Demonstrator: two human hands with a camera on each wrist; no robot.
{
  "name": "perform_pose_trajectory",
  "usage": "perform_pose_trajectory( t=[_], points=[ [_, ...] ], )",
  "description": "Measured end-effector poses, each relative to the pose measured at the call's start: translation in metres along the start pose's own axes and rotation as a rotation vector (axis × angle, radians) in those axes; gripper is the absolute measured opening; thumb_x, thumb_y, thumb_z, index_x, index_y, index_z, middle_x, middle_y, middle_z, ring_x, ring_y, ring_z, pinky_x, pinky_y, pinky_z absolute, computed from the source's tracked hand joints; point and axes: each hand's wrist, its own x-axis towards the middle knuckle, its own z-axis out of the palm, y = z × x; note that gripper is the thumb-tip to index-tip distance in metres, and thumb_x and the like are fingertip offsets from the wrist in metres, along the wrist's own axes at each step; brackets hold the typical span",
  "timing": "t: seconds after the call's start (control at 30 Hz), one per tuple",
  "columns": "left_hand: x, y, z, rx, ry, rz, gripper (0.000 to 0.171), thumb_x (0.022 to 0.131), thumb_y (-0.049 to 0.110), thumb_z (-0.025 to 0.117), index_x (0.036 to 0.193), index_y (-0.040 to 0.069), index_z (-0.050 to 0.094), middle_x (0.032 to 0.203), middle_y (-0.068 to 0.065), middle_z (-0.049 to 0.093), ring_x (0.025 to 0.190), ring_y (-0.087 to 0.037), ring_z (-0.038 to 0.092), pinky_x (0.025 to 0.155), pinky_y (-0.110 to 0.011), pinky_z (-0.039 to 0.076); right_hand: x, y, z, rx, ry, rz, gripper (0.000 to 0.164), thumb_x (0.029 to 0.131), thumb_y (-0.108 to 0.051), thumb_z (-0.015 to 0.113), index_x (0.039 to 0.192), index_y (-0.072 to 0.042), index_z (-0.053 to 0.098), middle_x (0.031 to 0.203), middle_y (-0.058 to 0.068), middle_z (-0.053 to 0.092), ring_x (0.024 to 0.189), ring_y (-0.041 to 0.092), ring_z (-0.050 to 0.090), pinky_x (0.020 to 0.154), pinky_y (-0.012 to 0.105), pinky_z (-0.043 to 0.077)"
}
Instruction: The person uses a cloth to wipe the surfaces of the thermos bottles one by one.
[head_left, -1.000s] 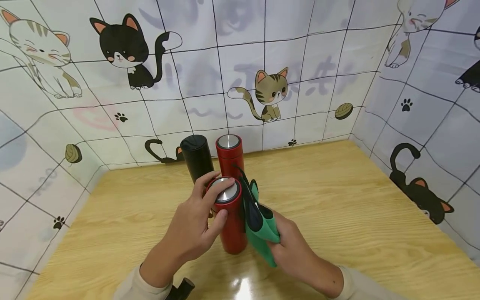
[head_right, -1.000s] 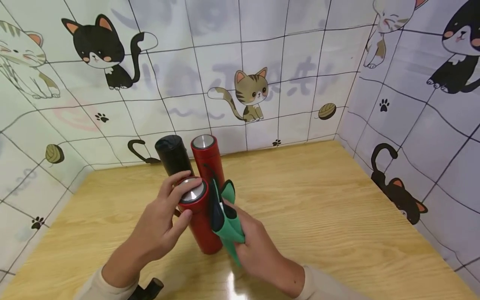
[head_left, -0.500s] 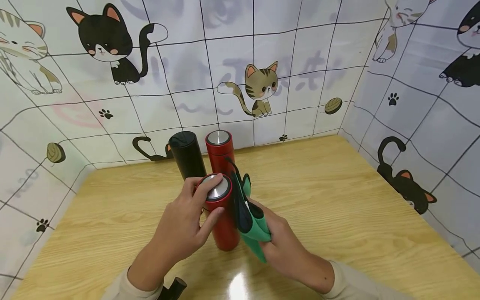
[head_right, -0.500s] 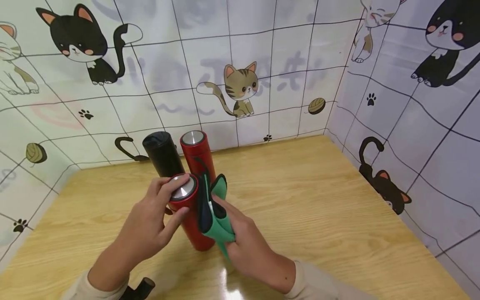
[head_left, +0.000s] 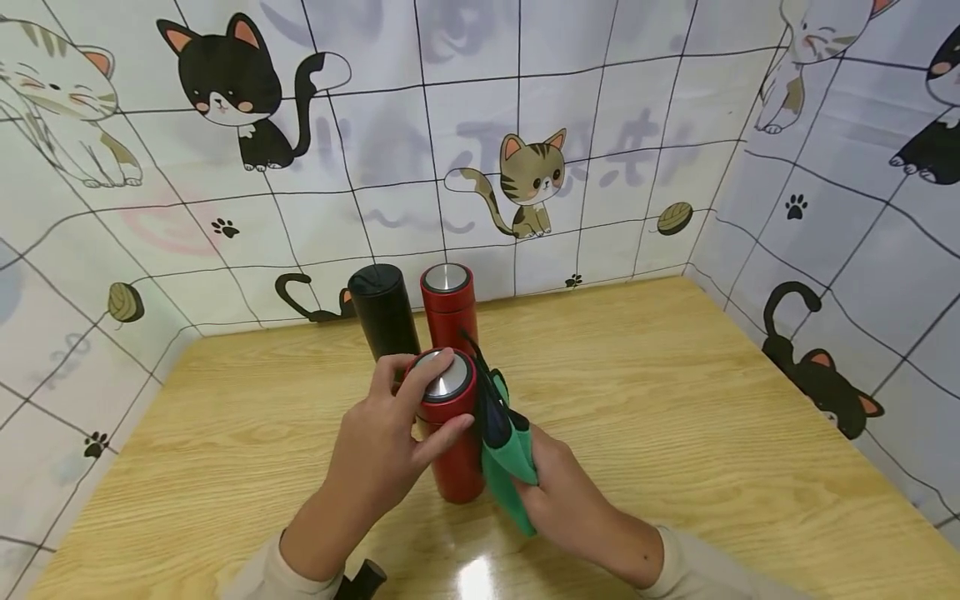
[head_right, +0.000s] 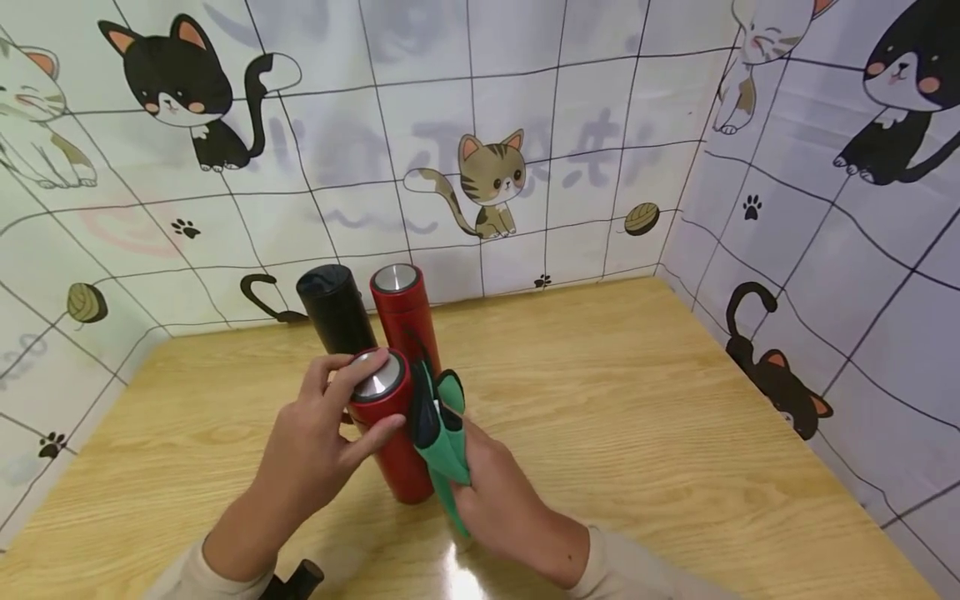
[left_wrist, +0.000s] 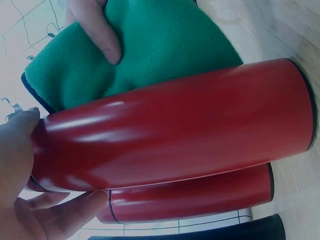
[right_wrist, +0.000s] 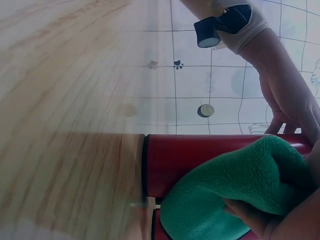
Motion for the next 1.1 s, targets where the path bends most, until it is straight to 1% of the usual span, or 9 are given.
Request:
perform_pose_trajectory(
  t=[0.13,0.23,0.3,0.4,0.5,0.57,0.63,0.87,1.1],
  points=[
    [-0.001,-0.004,0.004,-0.031,0.015,0.02,0.063,0.09,0.053,0.068,0.139,0.017,0.051,0.116,-0.013,0.06,0.069,-0.017,0.064,0.052,-0.026,0.051,-0.001,0.003,0.001,0.004,-0.043,0.05,0.033,0.101,-0.003,0.05,0.134,-0.008,0.054,0.119,0.004,0.067,0.106,0.01,0.06,0.093,0.027,0.053],
    [-0.004,-0.005,0.005,-0.036,0.012,0.015,0.064,0.093,0.056,0.062,0.14,0.015,0.05,0.116,-0.011,0.062,0.073,-0.017,0.064,0.051,-0.025,0.05,-0.001,0.003,0.002,0.039,-0.049,0.08,0.026,0.101,-0.004,0.051,0.127,-0.008,0.058,0.113,0.004,0.068,0.101,0.009,0.06,0.09,0.026,0.054],
    [-0.006,-0.004,0.006,-0.037,0.009,0.008,0.065,0.094,0.058,0.058,0.141,0.014,0.049,0.116,-0.011,0.061,0.073,-0.017,0.065,0.051,-0.026,0.05,-0.001,0.002,0.001,0.069,-0.025,0.08,0.022,0.101,-0.004,0.053,0.12,-0.009,0.061,0.105,0.004,0.068,0.094,0.008,0.06,0.086,0.026,0.054],
    [-0.006,-0.002,0.004,-0.037,-0.012,-0.002,0.065,0.094,0.055,0.06,0.143,0.014,0.047,0.118,-0.011,0.059,0.077,-0.017,0.067,0.053,-0.026,0.052,-0.001,-0.002,0.0,0.093,0.041,0.026,0.023,0.098,-0.002,0.056,0.118,-0.01,0.063,0.104,0.004,0.07,0.093,0.006,0.062,0.083,0.026,0.056],
    [-0.004,0.0,-0.001,-0.049,-0.065,-0.012,0.066,0.09,0.041,0.068,0.145,0.017,0.043,0.121,-0.007,0.057,0.069,-0.012,0.061,0.052,-0.024,0.048,-0.002,-0.005,-0.002,0.087,0.109,-0.051,0.025,0.096,0.002,0.057,0.117,-0.01,0.064,0.103,0.005,0.071,0.092,0.005,0.063,0.08,0.027,0.058],
    [-0.003,0.0,-0.003,-0.062,-0.108,-0.018,0.071,0.084,0.033,0.071,0.147,0.02,0.041,0.124,-0.005,0.055,0.064,-0.008,0.054,0.053,-0.021,0.045,-0.002,-0.006,-0.004,0.097,0.12,-0.078,0.024,0.097,0.003,0.055,0.116,-0.01,0.063,0.103,0.005,0.07,0.092,0.005,0.063,0.079,0.028,0.058],
    [-0.001,0.0,-0.006,-0.068,-0.145,-0.021,0.073,0.083,0.029,0.07,0.148,0.021,0.039,0.126,-0.004,0.053,0.061,-0.005,0.049,0.054,-0.02,0.043,-0.002,-0.007,-0.004,0.095,0.111,-0.079,0.023,0.098,0.002,0.054,0.116,-0.01,0.063,0.103,0.006,0.07,0.091,0.005,0.063,0.079,0.027,0.058],
    [0.0,-0.003,-0.007,-0.084,-0.166,0.027,0.076,0.085,0.034,0.076,0.149,0.02,0.038,0.124,-0.008,0.054,0.067,-0.007,0.054,0.058,-0.021,0.048,-0.004,-0.007,0.0,0.068,0.06,0.016,0.027,0.098,0.0,0.056,0.123,-0.01,0.061,0.103,0.003,0.07,0.092,0.006,0.062,0.083,0.026,0.056],
    [0.0,-0.002,-0.003,-0.058,-0.121,0.025,0.084,0.077,0.04,0.085,0.146,0.019,0.043,0.112,-0.009,0.055,0.062,-0.007,0.051,0.055,-0.019,0.047,-0.001,-0.005,0.001,0.064,-0.024,0.154,0.016,0.093,-0.002,0.059,0.105,-0.011,0.057,0.078,-0.004,0.056,0.066,0.005,0.055,0.067,0.024,0.053]
  ],
)
